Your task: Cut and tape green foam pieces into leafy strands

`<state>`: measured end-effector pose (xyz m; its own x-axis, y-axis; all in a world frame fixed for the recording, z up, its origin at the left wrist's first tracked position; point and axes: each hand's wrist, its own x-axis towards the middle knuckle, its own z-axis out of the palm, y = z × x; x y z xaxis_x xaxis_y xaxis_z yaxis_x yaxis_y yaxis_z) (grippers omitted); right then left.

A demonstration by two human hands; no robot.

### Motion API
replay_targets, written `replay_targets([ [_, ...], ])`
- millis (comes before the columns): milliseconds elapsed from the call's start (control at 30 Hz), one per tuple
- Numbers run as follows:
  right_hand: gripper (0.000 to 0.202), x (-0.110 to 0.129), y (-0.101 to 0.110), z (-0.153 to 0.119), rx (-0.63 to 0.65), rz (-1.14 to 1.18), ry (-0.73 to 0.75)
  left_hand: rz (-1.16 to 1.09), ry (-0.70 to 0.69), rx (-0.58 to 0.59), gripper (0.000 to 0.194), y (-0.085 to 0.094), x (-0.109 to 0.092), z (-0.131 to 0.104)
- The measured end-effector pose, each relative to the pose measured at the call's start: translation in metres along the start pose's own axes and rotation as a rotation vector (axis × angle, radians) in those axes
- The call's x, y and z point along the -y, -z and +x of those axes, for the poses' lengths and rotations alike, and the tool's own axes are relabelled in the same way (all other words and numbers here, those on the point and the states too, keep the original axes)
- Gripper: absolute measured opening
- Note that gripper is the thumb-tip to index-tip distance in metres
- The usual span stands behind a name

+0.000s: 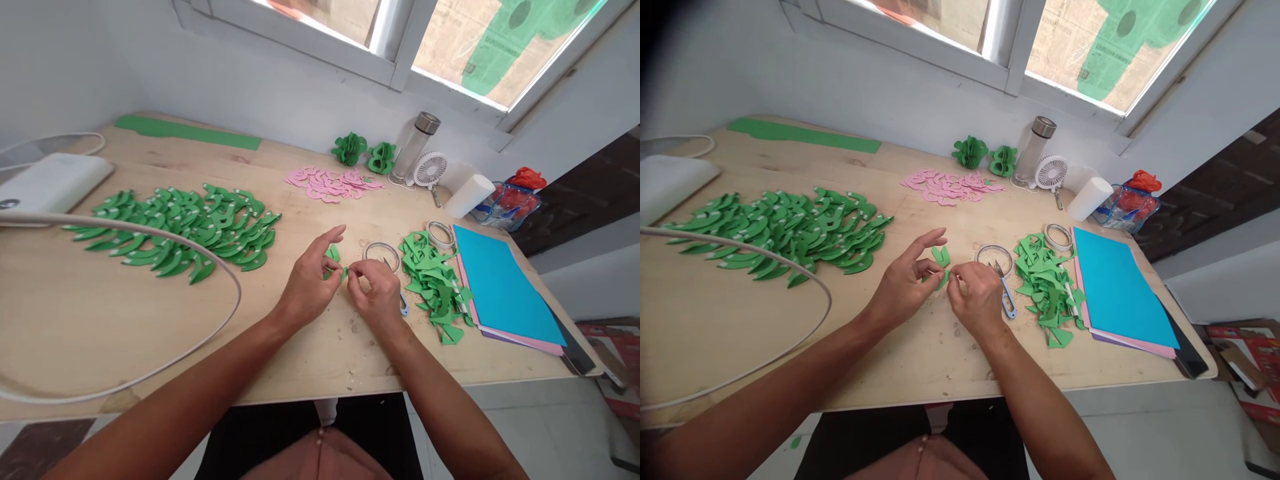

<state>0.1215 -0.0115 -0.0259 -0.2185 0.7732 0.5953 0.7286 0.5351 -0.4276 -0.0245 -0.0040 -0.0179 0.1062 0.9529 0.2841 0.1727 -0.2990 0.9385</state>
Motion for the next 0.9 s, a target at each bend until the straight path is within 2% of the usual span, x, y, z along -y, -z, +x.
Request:
replay_targets([
  [333,0.016,0.002,0.0005,-0.0002,0.018,-0.216,0.086,0.068,-0.105,-0.017,0.063,-0.0019,-0.0004,-0.0013],
  [900,0.019,0.0021,0.0008,-0.0016,0.029,-0.269,0.096,0.142,-0.174,-0.004,0.062,-0.0026,-0.0007,-0.003],
])
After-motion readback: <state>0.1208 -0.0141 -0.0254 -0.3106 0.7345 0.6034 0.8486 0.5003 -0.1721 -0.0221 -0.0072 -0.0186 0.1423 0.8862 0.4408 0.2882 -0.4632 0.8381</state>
